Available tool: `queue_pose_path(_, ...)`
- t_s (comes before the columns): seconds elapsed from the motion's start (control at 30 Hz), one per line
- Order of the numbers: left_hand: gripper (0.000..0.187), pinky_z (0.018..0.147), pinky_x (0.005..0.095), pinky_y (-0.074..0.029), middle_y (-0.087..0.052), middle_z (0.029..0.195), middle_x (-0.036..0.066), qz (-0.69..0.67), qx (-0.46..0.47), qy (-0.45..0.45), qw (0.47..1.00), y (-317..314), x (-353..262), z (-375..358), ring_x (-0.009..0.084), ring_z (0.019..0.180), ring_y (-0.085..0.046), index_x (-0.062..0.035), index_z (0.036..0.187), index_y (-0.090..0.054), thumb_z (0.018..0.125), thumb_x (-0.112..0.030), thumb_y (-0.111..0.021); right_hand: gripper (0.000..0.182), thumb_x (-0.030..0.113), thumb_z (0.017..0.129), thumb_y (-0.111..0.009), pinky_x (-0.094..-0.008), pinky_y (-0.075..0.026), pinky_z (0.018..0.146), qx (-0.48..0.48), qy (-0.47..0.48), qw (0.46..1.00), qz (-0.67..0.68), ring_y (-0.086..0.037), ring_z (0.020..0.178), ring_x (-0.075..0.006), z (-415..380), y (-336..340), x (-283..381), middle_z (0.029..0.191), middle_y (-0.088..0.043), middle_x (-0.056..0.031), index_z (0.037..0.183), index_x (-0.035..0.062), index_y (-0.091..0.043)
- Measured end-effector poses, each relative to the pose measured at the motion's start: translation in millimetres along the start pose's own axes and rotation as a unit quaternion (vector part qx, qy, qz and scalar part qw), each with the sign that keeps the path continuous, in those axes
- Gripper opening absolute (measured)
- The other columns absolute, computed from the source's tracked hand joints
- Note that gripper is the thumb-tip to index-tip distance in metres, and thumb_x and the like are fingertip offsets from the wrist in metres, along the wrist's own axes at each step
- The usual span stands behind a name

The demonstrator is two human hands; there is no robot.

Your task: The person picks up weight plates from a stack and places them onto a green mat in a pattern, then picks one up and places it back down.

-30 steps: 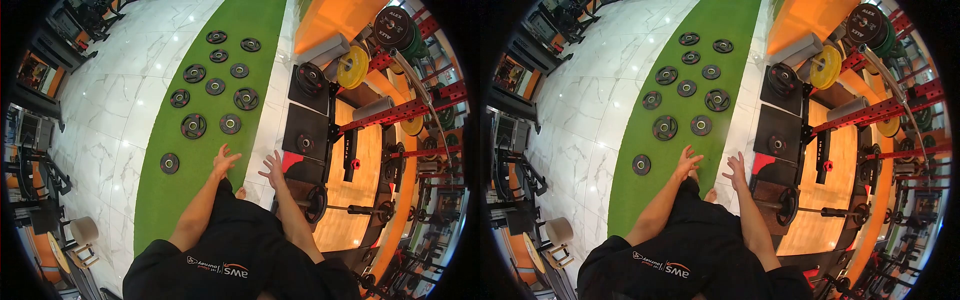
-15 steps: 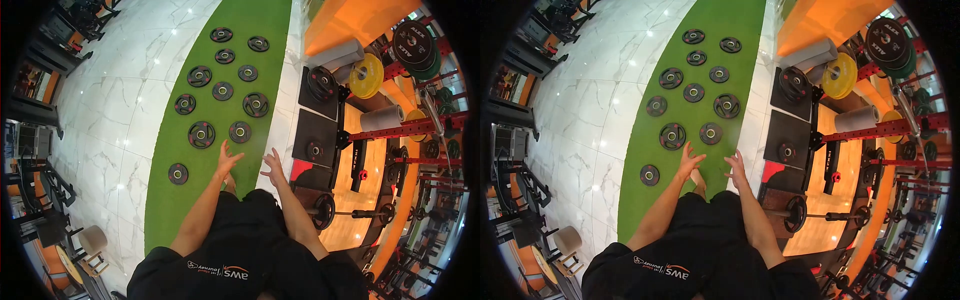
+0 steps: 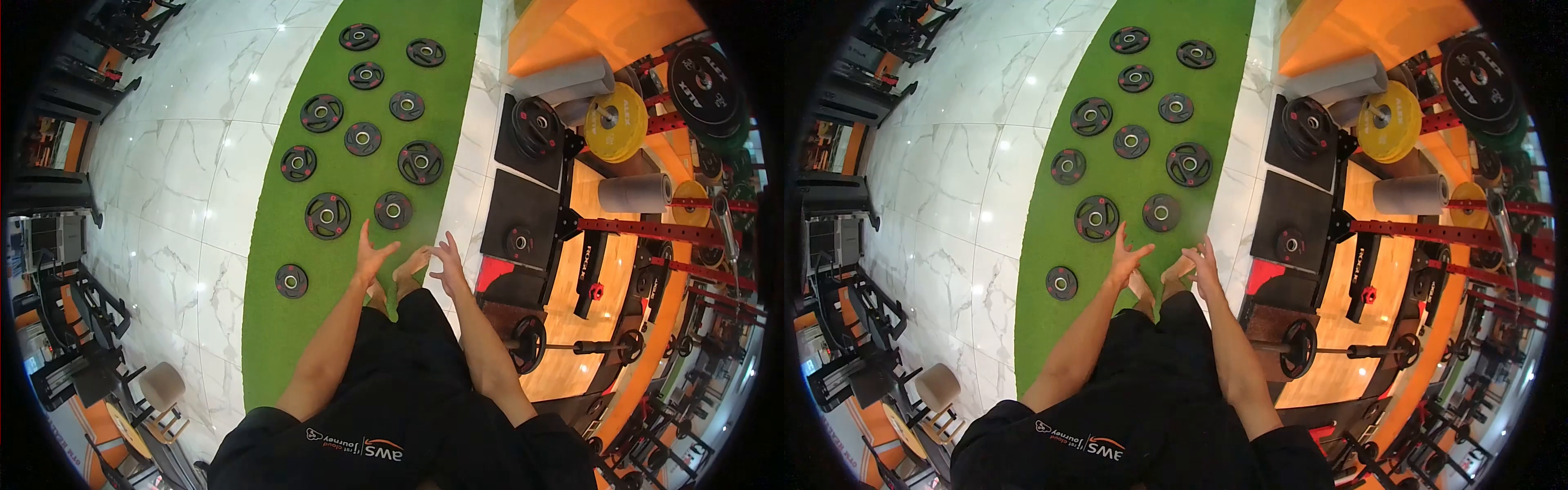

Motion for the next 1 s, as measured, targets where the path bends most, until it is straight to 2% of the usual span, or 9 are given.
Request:
queue_pose_path(0.1,0.110,0.103,0.0593,-0.037,-0.012,0.159,0.020,0.022,-0.026,-0.023,0.999,-8.3,-0.3,23.7,0.0457,0.142,-0.022,-0.0228,0.155,-0.015,0.072,-0.022,-0.085,0.097,0.037,0.083,-0.070,-0.0730,-0.029,0.099,0.009,-0.016,1.000,0.001,-0.015,0.146,-0.0389,21.9,1.6,10.8,0.160,-0.012,-0.0186,0.157,0.0206,-0.009)
queue_pose_path(0.13,0.110,0.104,0.0578,-0.037,-0.015,0.159,0.020,0.040,-0.036,-0.040,0.998,-9.2,4.8,34.1,0.0465,0.141,-0.023,-0.0218,0.155,-0.015,0.071,-0.022,-0.086,0.103,0.031,0.077,-0.076,-0.0641,-0.035,0.096,-0.017,-0.023,1.000,0.000,-0.029,0.140,-0.0357,35.8,4.6,9.7,0.155,-0.025,-0.0178,0.157,0.0177,-0.013)
queue_pose_path(0.27,0.108,0.112,0.0487,-0.030,-0.026,0.154,0.023,0.059,-0.083,-0.018,0.995,-14.8,19.5,62.8,0.0427,0.138,-0.031,-0.0133,0.153,-0.024,0.066,-0.027,-0.087,0.100,0.025,0.078,-0.075,-0.0489,-0.035,0.104,-0.006,-0.044,0.999,-0.022,-0.032,0.138,-0.0319,62.6,5.4,21.9,0.151,-0.029,-0.0174,0.156,0.0112,-0.014)
queue_pose_path(0.33,0.109,0.114,0.0488,-0.026,-0.025,0.154,0.026,0.114,-0.104,-0.027,0.988,-16.8,35.2,87.8,0.0416,0.141,-0.027,-0.0131,0.153,-0.024,0.066,-0.029,-0.087,0.099,0.022,0.079,-0.074,-0.0396,-0.034,0.107,-0.022,-0.067,0.997,-0.034,-0.035,0.136,-0.0297,76.2,1.3,31.5,0.147,-0.033,-0.0177,0.156,0.0080,-0.013)
queue_pose_path(0.4,0.109,0.115,0.0489,-0.023,-0.025,0.153,0.028,0.142,-0.111,-0.026,0.983,-15.4,62.7,98.2,0.0410,0.142,-0.024,-0.0134,0.153,-0.024,0.065,-0.031,-0.087,0.098,0.020,0.079,-0.073,-0.0352,-0.032,0.108,-0.016,-0.025,0.999,-0.014,-0.035,0.135,-0.0290,109.2,4.1,9.5,0.145,-0.034,-0.0182,0.156,0.0067,-0.013)
queue_pose_path(0.47,0.110,0.115,0.0490,-0.020,-0.026,0.151,0.030,0.133,-0.105,-0.046,0.984,-17.7,78.9,133.7,0.0409,0.142,-0.022,-0.0144,0.153,-0.025,0.064,-0.032,-0.087,0.098,0.020,0.079,-0.074,-0.0374,-0.030,0.111,-0.029,-0.004,0.999,-0.032,-0.034,0.136,-0.0292,159.2,9.7,-17.8,0.146,-0.032,-0.0200,0.156,0.0077,-0.015)
queue_pose_path(0.57,0.110,0.114,0.0482,-0.023,-0.030,0.148,0.029,0.175,-0.123,0.004,0.977,-12.8,119.8,184.2,0.0410,0.140,-0.027,-0.0162,0.153,-0.024,0.064,-0.030,-0.087,0.097,0.022,0.078,-0.074,-0.0401,-0.026,0.115,-0.011,-0.053,0.998,0.007,-0.029,0.141,-0.0307,225.9,11.6,-63.9,0.152,-0.027,-0.0210,0.156,0.0080,-0.018)
queue_pose_path(0.77,0.111,0.109,0.0488,-0.032,-0.035,0.143,0.026,0.226,-0.132,0.011,0.965,1.4,234.0,311.1,0.0405,0.133,-0.035,-0.0180,0.154,-0.022,0.064,-0.030,-0.087,0.096,0.025,0.077,-0.075,-0.0421,-0.026,0.115,-0.087,0.033,0.974,-0.207,-0.027,0.142,-0.0352,386.9,25.9,-182.1,0.154,-0.024,-0.0208,0.154,0.0077,-0.021)
queue_pose_path(1.0,0.111,0.106,0.0518,-0.036,-0.033,0.139,0.026,0.227,-0.174,0.102,0.953,-5.7,344.1,438.1,0.0431,0.129,-0.036,-0.0198,0.153,-0.023,0.062,-0.031,-0.087,0.104,0.029,0.070,-0.082,-0.0456,-0.029,0.113,-0.098,0.089,0.946,-0.297,-0.029,0.138,-0.0401,526.3,26.9,-270.0,0.150,-0.025,-0.0242,0.154,0.0107,-0.022)
Point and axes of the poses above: each hand's wrist, its own z-axis towards the middle knuckle, its own y-axis out of the back of the hand, x = y × z, the point moved 4 cm from there along z, towards the middle knuckle
